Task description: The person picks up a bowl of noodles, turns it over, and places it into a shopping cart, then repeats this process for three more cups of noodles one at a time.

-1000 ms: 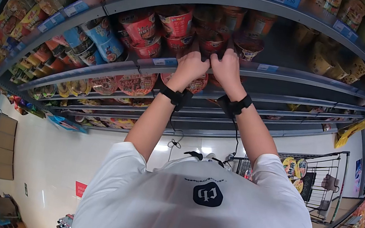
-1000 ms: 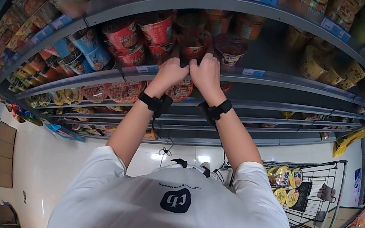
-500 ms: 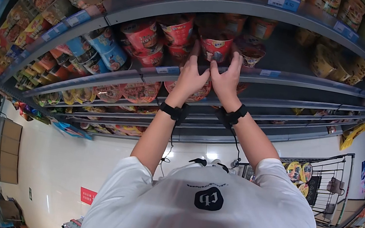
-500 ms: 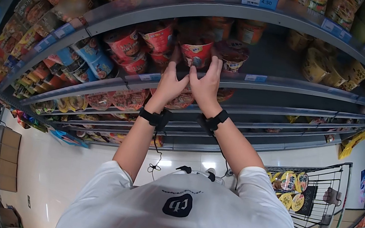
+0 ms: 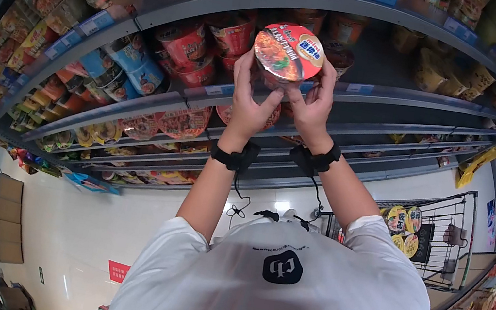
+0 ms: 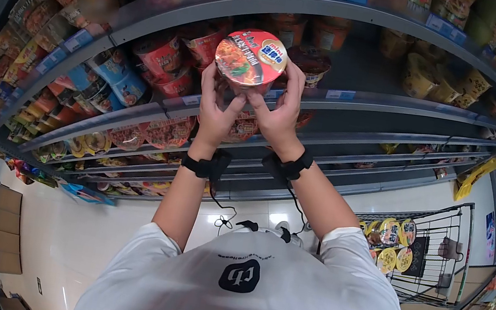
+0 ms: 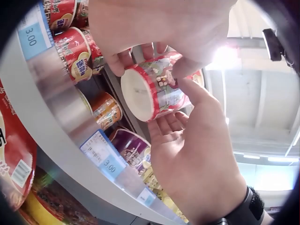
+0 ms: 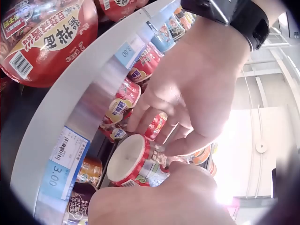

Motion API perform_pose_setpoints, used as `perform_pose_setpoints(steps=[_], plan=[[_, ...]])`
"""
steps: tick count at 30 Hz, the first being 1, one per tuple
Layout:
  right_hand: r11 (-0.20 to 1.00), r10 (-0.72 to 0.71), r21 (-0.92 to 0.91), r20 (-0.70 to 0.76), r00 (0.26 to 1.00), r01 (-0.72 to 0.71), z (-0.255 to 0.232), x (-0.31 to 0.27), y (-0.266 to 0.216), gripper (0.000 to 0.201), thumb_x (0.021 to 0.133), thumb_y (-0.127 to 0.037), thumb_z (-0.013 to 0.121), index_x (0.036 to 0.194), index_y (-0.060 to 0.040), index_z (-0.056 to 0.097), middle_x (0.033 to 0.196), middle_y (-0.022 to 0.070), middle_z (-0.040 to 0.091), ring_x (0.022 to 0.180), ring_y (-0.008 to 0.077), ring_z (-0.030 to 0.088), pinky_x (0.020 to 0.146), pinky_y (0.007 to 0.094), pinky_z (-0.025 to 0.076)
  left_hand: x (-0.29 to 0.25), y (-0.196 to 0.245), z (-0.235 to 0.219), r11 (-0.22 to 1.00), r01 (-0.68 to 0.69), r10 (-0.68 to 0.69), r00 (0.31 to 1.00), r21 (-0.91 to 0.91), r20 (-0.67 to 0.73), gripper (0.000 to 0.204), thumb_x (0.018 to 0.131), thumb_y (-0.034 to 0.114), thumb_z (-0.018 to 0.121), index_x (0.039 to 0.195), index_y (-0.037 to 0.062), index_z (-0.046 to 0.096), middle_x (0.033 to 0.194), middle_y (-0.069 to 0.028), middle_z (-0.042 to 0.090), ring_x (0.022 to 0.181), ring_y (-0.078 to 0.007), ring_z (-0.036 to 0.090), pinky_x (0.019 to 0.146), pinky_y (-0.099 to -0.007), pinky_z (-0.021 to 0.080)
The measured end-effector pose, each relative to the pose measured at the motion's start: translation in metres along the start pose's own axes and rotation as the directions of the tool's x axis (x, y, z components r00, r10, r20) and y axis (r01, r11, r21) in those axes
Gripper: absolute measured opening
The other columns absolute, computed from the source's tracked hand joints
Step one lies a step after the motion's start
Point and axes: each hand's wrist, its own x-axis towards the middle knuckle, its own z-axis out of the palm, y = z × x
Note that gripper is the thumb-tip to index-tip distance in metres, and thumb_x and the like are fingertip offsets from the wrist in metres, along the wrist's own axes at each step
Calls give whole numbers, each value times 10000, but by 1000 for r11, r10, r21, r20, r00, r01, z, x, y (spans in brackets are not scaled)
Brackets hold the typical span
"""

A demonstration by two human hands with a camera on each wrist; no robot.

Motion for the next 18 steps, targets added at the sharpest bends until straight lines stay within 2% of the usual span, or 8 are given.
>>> perform_pose_setpoints(steps=[5, 6, 9, 11, 14, 15, 17, 18], plan=[[989, 110, 80, 144, 983, -122, -2, -6, -32, 724, 815, -302, 766, 1382, -2, 431, 1244, 87, 455, 1039, 170, 449, 930, 294, 382, -16, 6, -7, 964, 170, -172, 985, -206, 7, 881, 810, 358, 773, 1438, 2, 267, 1392, -177, 415, 1282, -258, 437, 1040, -363, 375], [985, 133, 83, 161, 978, -148, -4, -10, -35, 765, 826, -295, 760, 1422, -8, 376, 1250, 91, 458, 1109, 172, 456, 967, 298, 383, -21, 12, -11, 960, 203, -200, 979, -192, 33, 856, 873, 531, 648, 1431, -4, 281, 1393, -178, 429, 1289, -243, 425, 1058, -355, 350], [884, 274, 316, 247, 930, -344, 3, -24, -43, 817, 833, -291, 756, 1452, -10, 303, 1304, 104, 452, 1222, 188, 450, 1026, 316, 376, -37, 14, -23, 864, 289, -256, 957, -412, 135, 819, 941, 603, 469, 1448, -7, 266, 1413, -174, 414, 1312, -246, 397, 1094, -356, 298], [828, 358, 319, 334, 872, -462, 4, -32, -65, 865, 836, -284, 754, 1471, -13, 232, 1373, 118, 429, 1295, 192, 433, 1068, 336, 365, -54, 17, -34, 802, 421, -378, 907, -425, 185, 793, 948, 646, 365, 1423, 13, 311, 1358, -109, 463, 1236, -197, 466, 1055, -345, 360], [568, 479, 501, 444, 758, -653, 10, -45, -80, 890, 834, -270, 758, 1477, -24, 194, 1369, 122, 457, 1247, 167, 490, 1051, 338, 398, -60, 19, -49, 848, 392, -328, 917, -356, 228, 767, 960, 631, 368, 1396, 1, 353, 1305, -110, 494, 1207, -204, 485, 1038, -337, 367], [573, 486, 498, 432, 759, -651, 13, -48, -85, 890, 834, -270, 758, 1477, -24, 194, 1369, 122, 457, 1247, 167, 490, 1051, 338, 398, -60, 19, -58, 843, 398, -328, 914, -363, 239, 767, 960, 631, 368, 1396, 1, 353, 1305, -110, 494, 1207, -204, 485, 1038, -337, 367], [609, 574, 397, 378, 726, -687, 18, -62, -94, 865, 848, -265, 745, 1472, -20, 197, 1341, 128, 477, 1223, 170, 511, 1020, 323, 431, -56, 41, -79, 962, 223, -258, 930, 155, 262, 712, 982, 495, 466, 1441, -26, 306, 1283, -183, 483, 1168, -267, 492, 999, -351, 392], [673, 583, 345, 295, 757, -654, 22, -71, -91, 837, 864, -264, 730, 1464, -12, 204, 1326, 135, 486, 1197, 177, 526, 977, 300, 456, -59, 51, -77, 943, 329, -334, 922, 54, 197, 738, 908, 420, 620, 1411, -42, 339, 1197, -163, 506, 1040, -246, 540, 887, -334, 460]])
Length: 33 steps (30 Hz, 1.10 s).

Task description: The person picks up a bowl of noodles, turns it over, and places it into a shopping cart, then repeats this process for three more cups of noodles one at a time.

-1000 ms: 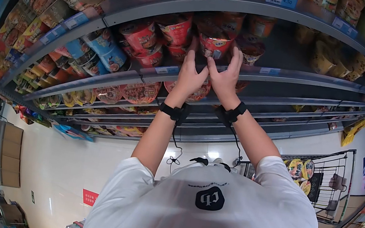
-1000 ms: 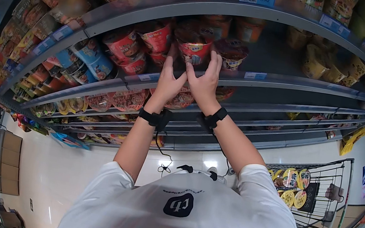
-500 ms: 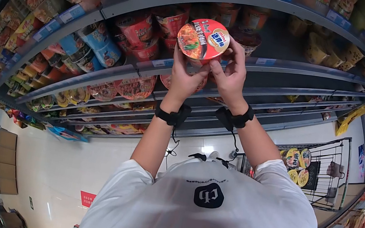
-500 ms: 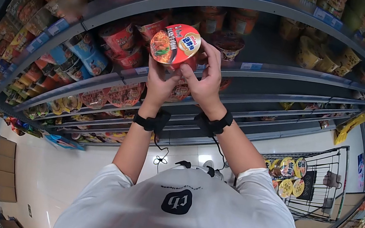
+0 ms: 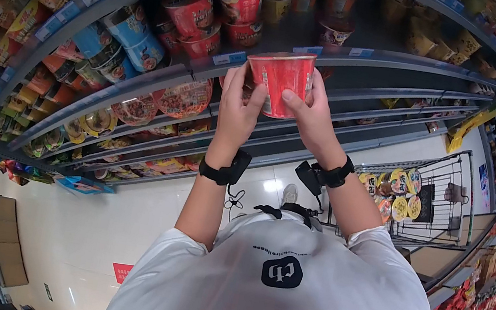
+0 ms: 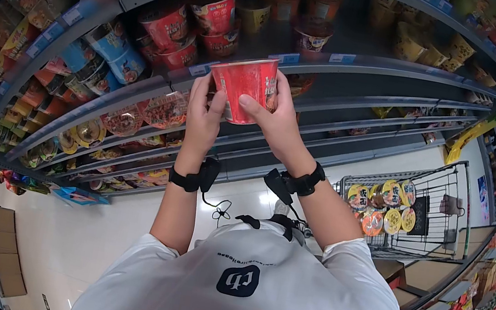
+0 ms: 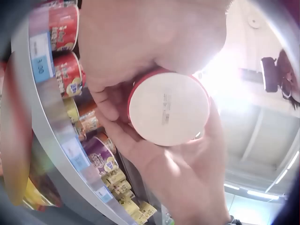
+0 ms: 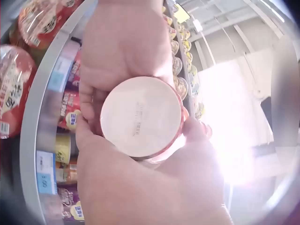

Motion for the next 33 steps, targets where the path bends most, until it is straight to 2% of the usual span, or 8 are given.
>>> perform_pose_setpoints(steps=[3, 11, 15, 17, 21, 25, 31, 33], plan=[[972, -57, -234, -123, 991, 27, 8, -17, 18, 795, 907, -282, 676, 1476, -14, 190, 1360, 140, 456, 1215, 187, 505, 961, 298, 458, -24, 4, 1, 999, -29, 28, 998, 21, 59, 743, 893, 369, 669, 1426, -20, 327, 1203, -136, 517, 1111, -218, 545, 938, -302, 456], [966, 202, 138, 121, 972, -218, 17, -46, 15, 689, 934, -250, 629, 1463, -44, 240, 1381, 105, 455, 1264, 178, 457, 1087, 336, 332, -60, -24, -1, 833, 69, -43, 997, -548, 62, 794, 901, 383, 653, 1461, -7, 248, 1361, -174, 448, 1276, -217, 449, 1024, -335, 404], [946, 264, 196, -1, 964, -259, 21, -59, 13, 723, 902, -268, 682, 1435, -31, 255, 1335, 100, 491, 1233, 174, 488, 1013, 341, 427, -63, -8, 1, 870, 145, -105, 988, -471, 111, 707, 933, 360, 610, 1438, -21, 297, 1332, -180, 466, 1245, -224, 475, 1011, -341, 404], [979, 186, 100, -56, 981, -180, 15, -58, 21, 737, 902, -276, 684, 1437, -20, 245, 1333, 112, 484, 1226, 177, 489, 1005, 336, 431, -63, -4, 2, 992, 123, -121, 990, -30, 70, 650, 947, 365, 582, 1403, -41, 358, 1282, -197, 486, 1196, -273, 504, 989, -367, 409], [962, -64, -273, -132, 989, 26, 8, -68, 24, 798, 909, -313, 676, 1453, 8, 188, 1336, 144, 455, 1217, 188, 482, 1013, 322, 412, -73, -8, 29, 1000, 30, -29, 998, 9, -52, 513, 972, 336, 567, 1320, -25, 458, 1262, -137, 499, 1112, -195, 524, 949, -313, 437], [998, 51, -41, -78, 996, -54, -11, -80, 0, 770, 952, -295, 612, 1481, -11, 130, 1345, 154, 445, 1233, 188, 465, 1036, 311, 380, -74, 18, 43, 893, 226, -233, 972, -389, 31, 485, 939, 328, 614, 1243, -28, 487, 1150, -122, 596, 1028, -155, 580, 890, -293, 458], [978, 192, 71, 73, 979, -197, -50, -98, -19, 732, 882, -231, 710, 1429, -36, 265, 1289, 97, 495, 1171, 151, 514, 962, 305, 460, -85, 25, 61, 912, 254, -190, 958, -323, 216, 484, 936, 298, 620, 1265, -35, 501, 1131, -95, 588, 985, -129, 570, 858, -275, 473], [987, 140, -65, -80, 987, -145, -53, -103, -22, 760, 860, -256, 736, 1420, -26, 277, 1288, 101, 498, 1166, 158, 525, 950, 293, 465, -88, 19, 72, 999, 42, -44, 998, 33, 54, 604, 929, 298, 622, 1369, -60, 416, 1167, -132, 537, 990, -165, 571, 849, -287, 483]])
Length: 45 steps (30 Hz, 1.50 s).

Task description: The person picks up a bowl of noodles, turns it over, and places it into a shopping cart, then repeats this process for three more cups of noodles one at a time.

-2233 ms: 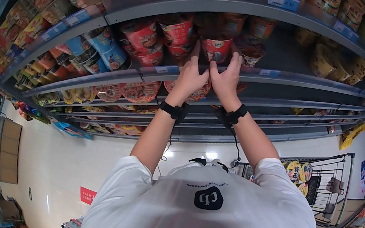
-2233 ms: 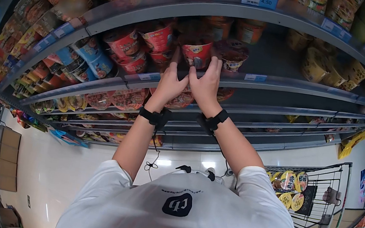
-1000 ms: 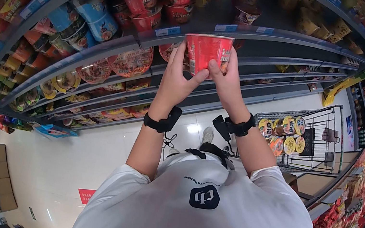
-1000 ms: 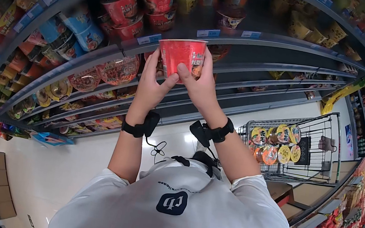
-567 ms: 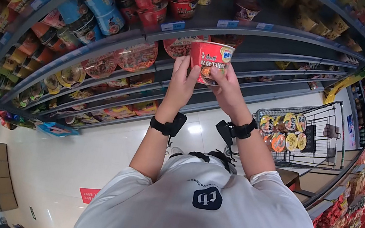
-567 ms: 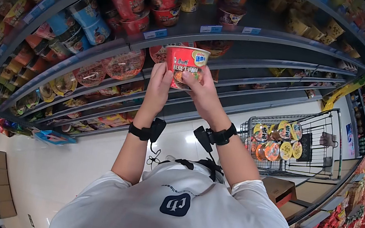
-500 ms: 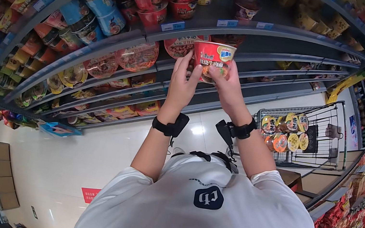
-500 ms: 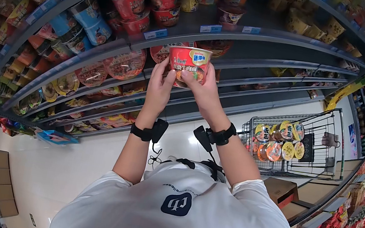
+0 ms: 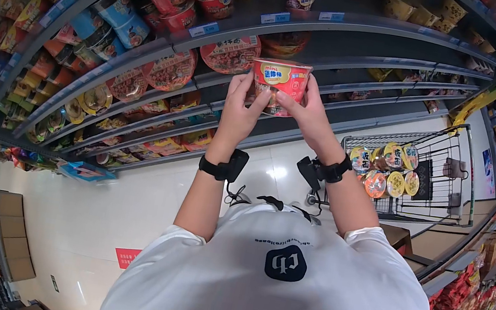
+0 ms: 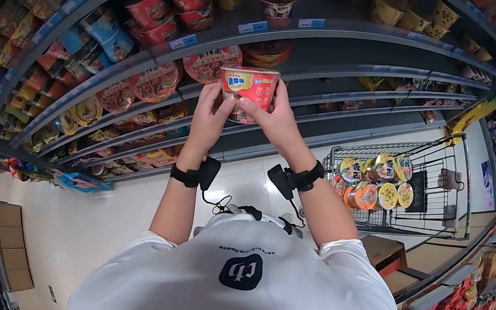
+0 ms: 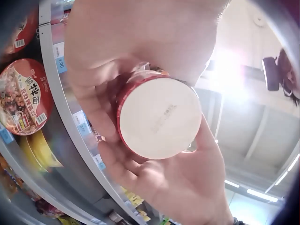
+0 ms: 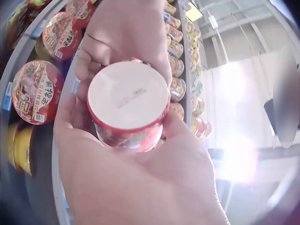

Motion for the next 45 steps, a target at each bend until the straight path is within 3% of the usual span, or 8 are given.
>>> perform_pose_setpoints(steps=[4, 14, 17, 19, 25, 28, 32, 45], plan=[[798, -338, -560, -112, 934, 222, -17, 0, 28, 709, 927, -346, 639, 1419, 1, 265, 1285, 150, 496, 1141, 166, 535, 966, 291, 437, -5, 22, 20, 996, 67, -68, 998, 64, 6, 742, 923, 345, 630, 1445, -64, 298, 1217, -183, 491, 1026, -219, 579, 859, -305, 489], [986, 160, 40, 85, 984, -164, -33, -16, 2, 744, 917, -300, 668, 1438, -13, 220, 1221, 102, 554, 1097, 123, 554, 907, 274, 469, -15, 7, 28, 865, 254, -273, 962, -432, 18, 554, 925, 191, 651, 1359, -62, 420, 1160, -114, 604, 1014, -135, 595, 880, -273, 495], [994, 106, -11, 64, 992, -106, -29, -14, 2, 722, 905, -329, 683, 1413, -16, 276, 1246, 96, 543, 1112, 126, 547, 936, 283, 458, -18, -1, 31, 830, 292, -276, 955, -475, 106, 512, 933, 221, 636, 1342, -30, 456, 1164, -91, 602, 1011, -126, 576, 853, -272, 494], [994, 83, -68, 45, 996, -80, -26, -14, 4, 711, 907, -347, 678, 1403, -12, 294, 1260, 98, 535, 1125, 134, 541, 955, 293, 450, -19, -4, 32, 991, 75, -76, 997, 114, 1, 480, 945, 232, 613, 1341, 0, 472, 1168, -74, 598, 1005, -119, 560, 858, -258, 474], [999, -33, -21, -57, 998, 32, -24, -14, 14, 660, 942, -367, 621, 1403, -16, 305, 1266, 106, 531, 1148, 160, 529, 1006, 333, 420, -14, 6, 23, 828, 439, -411, 898, -349, 157, 445, 962, 227, 595, 1306, -36, 491, 1138, -81, 614, 1007, -106, 571, 877, -239, 460], [987, 117, 107, 13, 993, -117, -36, -17, 7, 653, 941, -323, 632, 1409, -15, 298, 1270, 107, 529, 1151, 155, 526, 995, 314, 430, -17, 2, 34, 805, 299, -279, 953, -513, 117, 428, 969, 234, 588, 1273, -58, 517, 1123, -83, 624, 1013, -98, 571, 869, -242, 466], [992, 126, 17, -12, 992, -126, -46, -26, 2, 719, 883, -308, 711, 1407, -18, 312, 1283, 105, 523, 1149, 154, 526, 965, 301, 455, -15, -3, 45, 998, 41, -42, 999, 37, 35, 479, 943, 289, 620, 1295, -20, 520, 1113, -63, 569, 975, -111, 571, 840, -220, 454], [994, -112, -14, -91, 990, 111, -126, -84, -2, 858, 861, -253, 725, 1481, -22, 178, 1402, 135, 413, 1288, 214, 432, 1061, 338, 382, -15, 8, 111, 757, 519, -196, 760, -396, 620, 634, 919, 253, 672, 1407, 21, 341, 1340, -97, 501, 1247, -179, 470, 1060, -335, 373]])
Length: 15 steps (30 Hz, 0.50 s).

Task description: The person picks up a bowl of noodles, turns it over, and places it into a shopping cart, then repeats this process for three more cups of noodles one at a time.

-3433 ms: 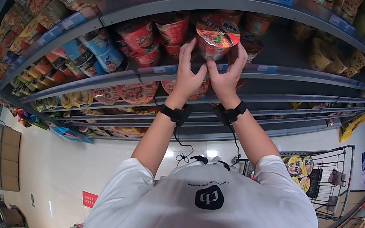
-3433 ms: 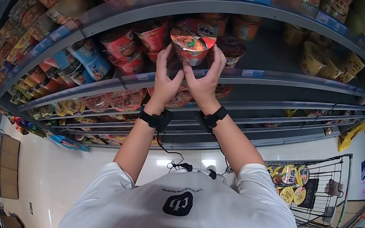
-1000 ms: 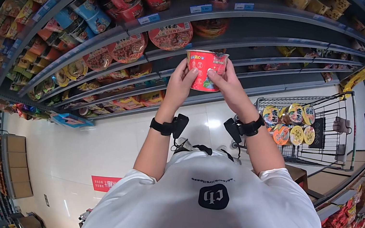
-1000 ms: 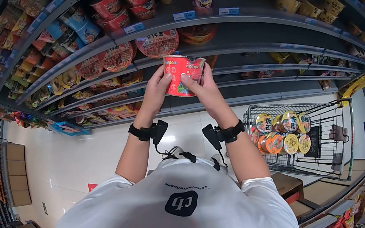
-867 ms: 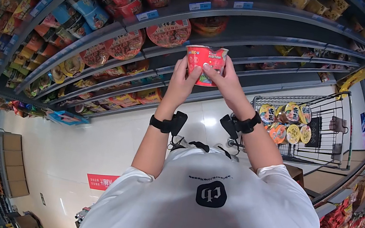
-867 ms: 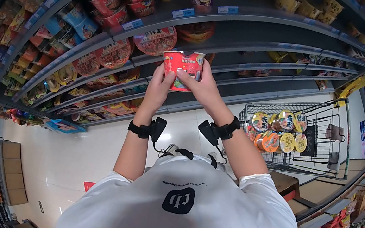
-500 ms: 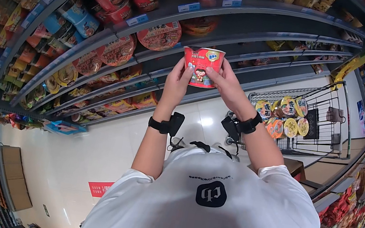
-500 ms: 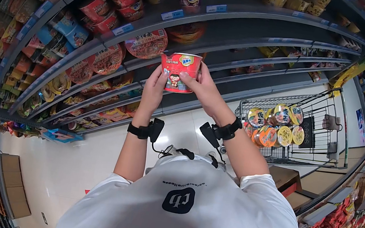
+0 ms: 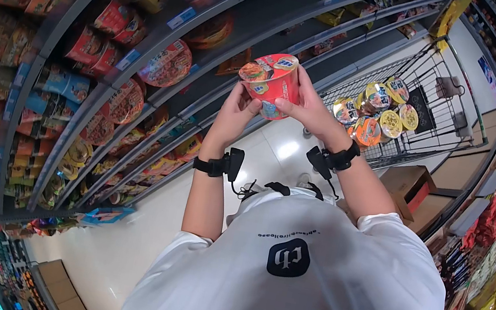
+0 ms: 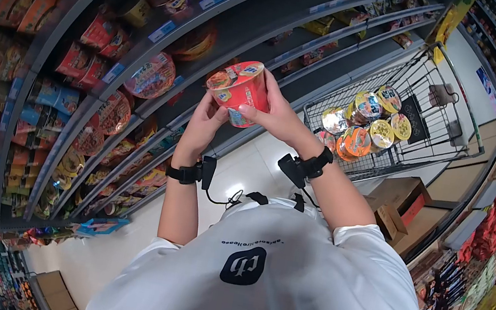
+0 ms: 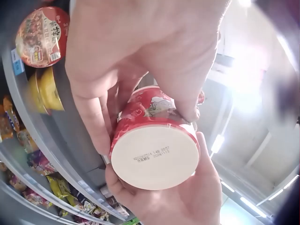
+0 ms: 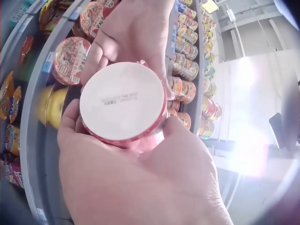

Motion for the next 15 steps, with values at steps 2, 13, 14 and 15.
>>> perform_pose_setpoints(steps=[2, 13, 14, 15], plan=[[991, -101, -88, -38, 994, 97, -22, -7, -3, 907, 818, -196, 762, 1487, -37, 171, 1422, 145, 389, 1300, 227, 421, 1068, 352, 382, 13, 2, 24, 994, -28, 25, 999, 107, 30, 618, 934, 249, 650, 1415, 24, 334, 1355, -97, 491, 1253, -189, 465, 1068, -342, 362], [941, 14, -327, -213, 977, -84, -102, -92, -12, 1046, 727, -137, 795, 1519, -69, 115, 1477, 167, 359, 1394, 263, 325, 1118, 388, 321, 63, -48, 120, 892, -67, 28, 995, 446, 94, 837, 677, 192, 874, 1333, 10, 387, 1264, -117, 556, 1139, -206, 571, 982, -342, 463], [971, -60, -238, -159, 985, 21, -112, -96, 0, 961, 808, -198, 747, 1527, -64, 124, 1486, 151, 360, 1404, 229, 304, 1119, 367, 308, 67, -57, 120, 930, -24, -11, 995, 366, 95, 876, 656, 196, 886, 1335, 7, 366, 1266, -127, 549, 1147, -210, 565, 990, -344, 458], [971, -64, -240, -183, 981, 19, -124, -101, 10, 961, 808, -198, 747, 1527, -64, 124, 1486, 151, 360, 1404, 229, 304, 1119, 367, 308, 70, -66, 120, 959, 25, -55, 994, 282, 98, 914, 636, 200, 897, 1337, 3, 345, 1267, -137, 543, 1155, -214, 560, 999, -346, 453]])
